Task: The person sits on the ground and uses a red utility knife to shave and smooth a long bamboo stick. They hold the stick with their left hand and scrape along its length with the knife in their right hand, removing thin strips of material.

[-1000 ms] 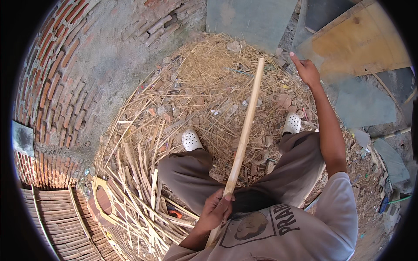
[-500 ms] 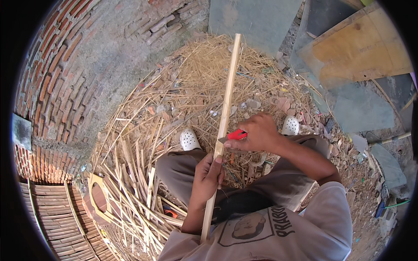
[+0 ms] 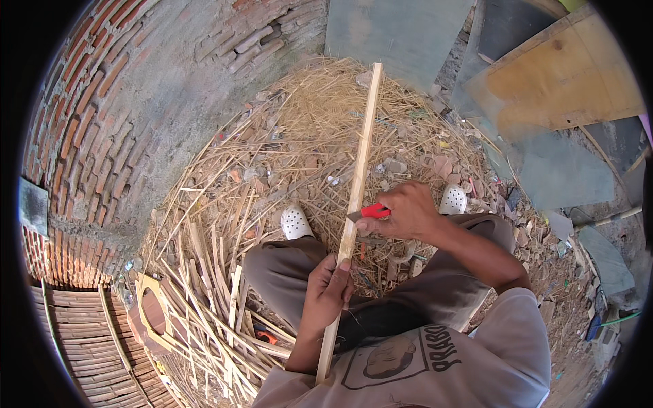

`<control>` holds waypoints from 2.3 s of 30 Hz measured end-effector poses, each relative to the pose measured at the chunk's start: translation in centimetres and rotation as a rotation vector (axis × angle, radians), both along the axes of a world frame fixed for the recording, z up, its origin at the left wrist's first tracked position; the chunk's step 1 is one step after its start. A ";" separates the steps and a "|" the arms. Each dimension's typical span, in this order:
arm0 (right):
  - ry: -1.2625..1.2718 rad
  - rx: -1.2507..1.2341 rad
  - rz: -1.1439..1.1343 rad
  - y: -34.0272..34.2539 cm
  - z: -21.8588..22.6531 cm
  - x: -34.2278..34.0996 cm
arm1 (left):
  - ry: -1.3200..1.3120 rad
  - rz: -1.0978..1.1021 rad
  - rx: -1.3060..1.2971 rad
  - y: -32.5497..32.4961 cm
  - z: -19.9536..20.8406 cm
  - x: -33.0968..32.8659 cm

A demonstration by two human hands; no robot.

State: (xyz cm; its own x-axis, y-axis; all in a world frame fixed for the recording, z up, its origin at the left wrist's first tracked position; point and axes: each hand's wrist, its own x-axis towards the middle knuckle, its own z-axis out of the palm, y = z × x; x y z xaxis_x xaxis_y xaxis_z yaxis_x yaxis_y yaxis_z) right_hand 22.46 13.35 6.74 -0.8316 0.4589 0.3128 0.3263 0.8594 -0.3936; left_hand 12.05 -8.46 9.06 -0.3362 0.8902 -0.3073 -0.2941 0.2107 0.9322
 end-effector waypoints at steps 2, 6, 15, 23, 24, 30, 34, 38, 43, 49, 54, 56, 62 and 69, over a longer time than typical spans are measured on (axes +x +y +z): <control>0.016 0.016 0.102 -1.7 -0.2 0.1 | 0.016 0.012 0.005 0.4 0.2 -0.4; 0.054 0.023 -0.017 1.2 0.0 -0.9 | 0.025 0.008 -0.044 0.0 0.9 0.0; 0.037 0.059 -0.199 6.3 0.0 -1.1 | 0.041 -0.051 -0.024 -1.0 0.9 0.6; -0.029 0.062 -0.353 11.2 0.2 -1.1 | -0.002 -0.096 -0.065 -2.9 1.0 1.3; -0.034 0.040 -0.364 11.8 0.3 -1.0 | -0.014 -0.102 -0.074 -3.1 1.0 1.4; -0.094 -0.110 -0.514 15.8 0.5 -0.4 | -0.053 -0.128 -0.109 -4.5 0.9 2.1; -0.034 -0.378 -0.840 23.1 -1.3 4.0 | -0.209 -0.326 -0.028 -7.0 0.7 3.8; -0.089 -0.337 -0.790 21.5 -1.7 5.5 | -0.128 -0.142 -0.136 -6.2 0.0 3.0; -0.158 -0.312 -0.341 7.2 2.9 0.5 | 0.074 0.067 -0.078 -1.1 -0.9 -0.5; -0.083 -0.128 0.060 -0.9 1.3 -0.4 | 0.084 0.051 0.045 2.1 0.2 -1.3; 0.052 -0.026 0.084 -0.2 0.9 -0.5 | -0.015 0.042 0.056 2.1 0.4 -1.2; 0.088 0.054 0.049 1.3 0.5 -0.9 | 0.029 0.042 0.037 2.1 0.6 -1.0; -0.010 -0.073 -0.146 3.1 1.2 -0.9 | 0.022 -0.024 0.046 0.9 1.1 -0.2; 0.205 0.104 0.041 1.5 0.9 -1.1 | -0.335 0.005 0.188 1.5 0.7 -0.6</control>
State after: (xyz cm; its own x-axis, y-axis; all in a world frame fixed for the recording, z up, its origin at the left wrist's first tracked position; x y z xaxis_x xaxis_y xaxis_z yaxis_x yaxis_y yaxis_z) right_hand 21.41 14.83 7.67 -0.7629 0.3827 0.5210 0.2131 0.9098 -0.3562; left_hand 11.40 -6.91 9.81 -0.2497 0.9401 -0.2322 -0.5899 0.0425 0.8064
